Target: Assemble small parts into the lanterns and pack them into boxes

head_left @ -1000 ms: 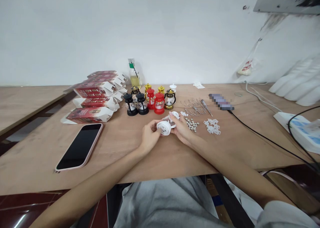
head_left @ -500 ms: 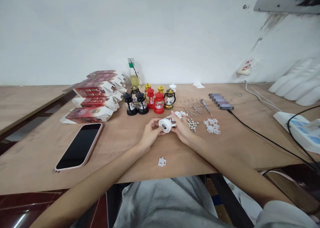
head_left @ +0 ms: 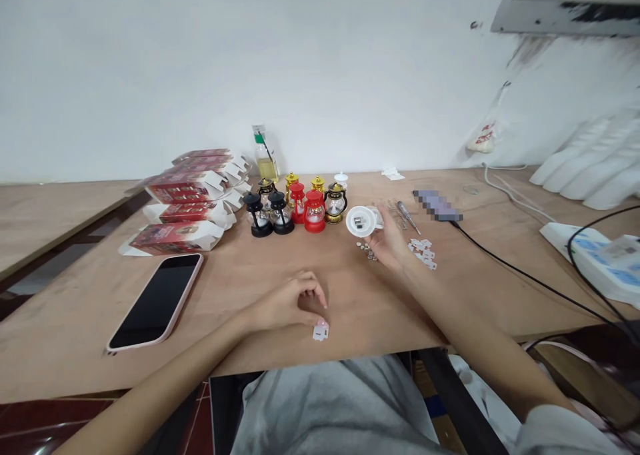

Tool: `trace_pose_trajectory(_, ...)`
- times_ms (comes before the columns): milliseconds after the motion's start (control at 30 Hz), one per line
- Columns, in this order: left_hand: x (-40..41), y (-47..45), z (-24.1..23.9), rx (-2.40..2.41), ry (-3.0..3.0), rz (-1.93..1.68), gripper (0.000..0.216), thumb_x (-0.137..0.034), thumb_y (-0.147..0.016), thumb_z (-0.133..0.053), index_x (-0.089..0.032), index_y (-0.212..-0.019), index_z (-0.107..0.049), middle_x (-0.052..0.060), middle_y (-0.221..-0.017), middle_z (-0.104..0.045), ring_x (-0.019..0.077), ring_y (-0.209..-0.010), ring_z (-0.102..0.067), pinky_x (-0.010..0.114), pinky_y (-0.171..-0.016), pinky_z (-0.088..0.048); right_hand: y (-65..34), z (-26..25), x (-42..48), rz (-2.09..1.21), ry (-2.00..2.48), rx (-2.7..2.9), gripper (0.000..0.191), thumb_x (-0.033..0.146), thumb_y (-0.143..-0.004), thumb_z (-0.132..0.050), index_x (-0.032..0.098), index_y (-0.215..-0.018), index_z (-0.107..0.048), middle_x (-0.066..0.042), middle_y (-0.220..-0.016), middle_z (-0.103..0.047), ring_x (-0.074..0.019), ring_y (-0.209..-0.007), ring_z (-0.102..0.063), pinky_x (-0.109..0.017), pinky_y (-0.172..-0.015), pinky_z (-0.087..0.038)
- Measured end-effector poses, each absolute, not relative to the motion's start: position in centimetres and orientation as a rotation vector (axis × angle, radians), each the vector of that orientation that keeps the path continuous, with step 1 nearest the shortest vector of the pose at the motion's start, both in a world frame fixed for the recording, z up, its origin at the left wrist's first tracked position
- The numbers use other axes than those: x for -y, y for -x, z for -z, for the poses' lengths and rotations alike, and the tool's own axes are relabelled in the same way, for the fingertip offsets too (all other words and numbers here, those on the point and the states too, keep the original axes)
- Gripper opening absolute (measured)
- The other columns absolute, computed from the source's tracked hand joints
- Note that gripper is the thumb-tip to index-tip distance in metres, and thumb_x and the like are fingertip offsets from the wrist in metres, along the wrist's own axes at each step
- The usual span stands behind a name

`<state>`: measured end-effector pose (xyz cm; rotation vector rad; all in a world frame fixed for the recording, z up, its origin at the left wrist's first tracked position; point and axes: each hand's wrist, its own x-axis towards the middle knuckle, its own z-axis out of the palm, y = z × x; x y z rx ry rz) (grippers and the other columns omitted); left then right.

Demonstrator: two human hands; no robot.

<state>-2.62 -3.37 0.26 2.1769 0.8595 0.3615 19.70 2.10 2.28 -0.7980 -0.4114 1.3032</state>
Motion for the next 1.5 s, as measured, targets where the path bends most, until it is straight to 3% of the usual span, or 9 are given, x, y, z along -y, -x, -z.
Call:
trace_pose_trajectory(300, 4.4, 0.3, 0.6, -0.858, -2.349, -0.335, 0.018, -0.031, -0.089, -0.053, -0.019, -0.080, -0.064, 0.001, -0.085, -0.060, 0.0161, -0.086, -0.052, 0.029, -0.081, -0.037, -24.8, -4.0, -1.6, -1.225, 0.708, 0.350, 0.015, 0.031, -0.086, -0.059, 0.019, -0.077, -0.059, 0.003, -0.067, -0.068, -0.0086, -0.059, -0.065, -0.015, -0.051, -0.056)
trace_pose_trajectory(500, 2.6, -7.7, 1.9, -0.860, -2.253, -0.655, 0.015, -0.027, -0.088, -0.055, -0.017, -0.079, -0.062, 0.000, -0.082, -0.058, 0.0120, -0.071, -0.054, 0.025, -0.070, -0.041, -27.5, -5.3, -1.7, -1.138, 0.651, 0.289, 0.018, 0.028, -0.090, -0.051, 0.019, -0.076, -0.059, 0.004, -0.063, -0.068, -0.0086, -0.057, -0.066, -0.017, -0.053, -0.058)
trace_pose_trajectory(667, -0.5, -15.6, 1.9, -1.051, -2.239, -0.864, 0.014, -0.023, -0.088, -0.052, -0.016, -0.081, -0.063, 0.004, -0.086, -0.060, 0.0162, -0.078, -0.057, 0.027, -0.070, -0.043, -27.2, -6.4, -1.9, -1.136, 0.624, 0.312, 0.021, 0.028, -0.092, -0.048, 0.019, -0.078, -0.060, 0.004, -0.063, -0.068, -0.0082, -0.055, -0.065, -0.016, -0.052, -0.057)
trace_pose_trajectory(867, -1.8, -14.1, 0.9, -1.023, -2.036, -1.123, 0.017, -0.008, -0.078, -0.052, -0.016, -0.090, -0.061, 0.002, -0.084, -0.064, 0.0130, -0.072, -0.057, 0.024, -0.068, -0.044, -24.2, -6.2, -3.1, -1.207, 0.646, 0.315, 0.018, 0.026, -0.087, -0.055, 0.018, -0.071, -0.057, 0.007, -0.056, -0.063, -0.0053, -0.050, -0.060, -0.011, -0.048, -0.051)
trace_pose_trajectory(967, -1.6, -9.3, 0.2, -1.063, -1.838, -1.289, 0.011, -0.016, -0.082, -0.052, -0.016, -0.090, -0.060, 0.002, -0.080, -0.064, 0.0109, -0.066, -0.055, 0.022, -0.062, -0.043, -21.6, -5.0, -3.4, -1.273, 0.717, 0.378, 0.019, 0.032, -0.083, -0.061, 0.019, -0.070, -0.057, 0.007, -0.056, -0.063, -0.0060, -0.049, -0.057, -0.013, -0.047, -0.050)
trace_pose_trajectory(1100, -1.2, -4.0, 0.2, -1.033, -1.717, -1.401, 0.034, -0.036, -0.080, -0.061, -0.017, -0.109, -0.054, 0.004, -0.092, -0.063, 0.0122, -0.073, -0.058, 0.022, -0.065, -0.046, -17.5, -2.8, -2.5, -1.383, 0.868, 0.553, 0.022, 0.040, -0.078, -0.063, 0.019, -0.072, -0.059, 0.005, -0.062, -0.065, -0.0085, -0.050, -0.056, -0.018, -0.044, -0.048)
trace_pose_trajectory(1200, -0.9, -2.4, 1.0, -1.017, -1.686, -1.341, 0.036, -0.043, -0.081, -0.059, -0.018, -0.105, -0.052, 0.003, -0.088, -0.063, 0.0142, -0.073, -0.059, 0.023, -0.061, -0.046, -15.5, -1.5, -1.6, -1.455, 0.927, 0.636, 0.027, 0.045, -0.073, -0.066, 0.019, -0.072, -0.060, 0.005, -0.063, -0.065, -0.0097, -0.053, -0.056, -0.020, -0.047, -0.048)
trace_pose_trajectory(1367, -0.3, -2.3, 1.6, -1.115, -1.883, -1.220, 0.027, -0.043, -0.091, -0.044, -0.019, -0.104, -0.045, 0.002, -0.085, -0.063, 0.0150, -0.063, -0.060, 0.026, -0.063, -0.045, -14.9, -0.4, -1.0, -1.451, 0.915, 0.602, 0.028, 0.046, -0.069, -0.069, 0.021, -0.075, -0.059, 0.006, -0.065, -0.065, -0.0101, -0.056, -0.056, -0.021, -0.051, -0.047)
trace_pose_trajectory(1500, 0.4, -2.3, 1.2, -1.255, -2.140, -1.074, 0.026, -0.039, -0.094, -0.032, -0.018, -0.106, -0.043, 0.007, -0.087, -0.065, 0.0216, -0.072, -0.064, 0.031, -0.069, -0.046, -15.0, -0.1, -0.7, -1.464, 0.926, 0.598, 0.029, 0.046, -0.067, -0.070, 0.021, -0.073, -0.056, 0.006, -0.063, -0.063, -0.0117, -0.058, -0.057, -0.023, -0.054, -0.047)
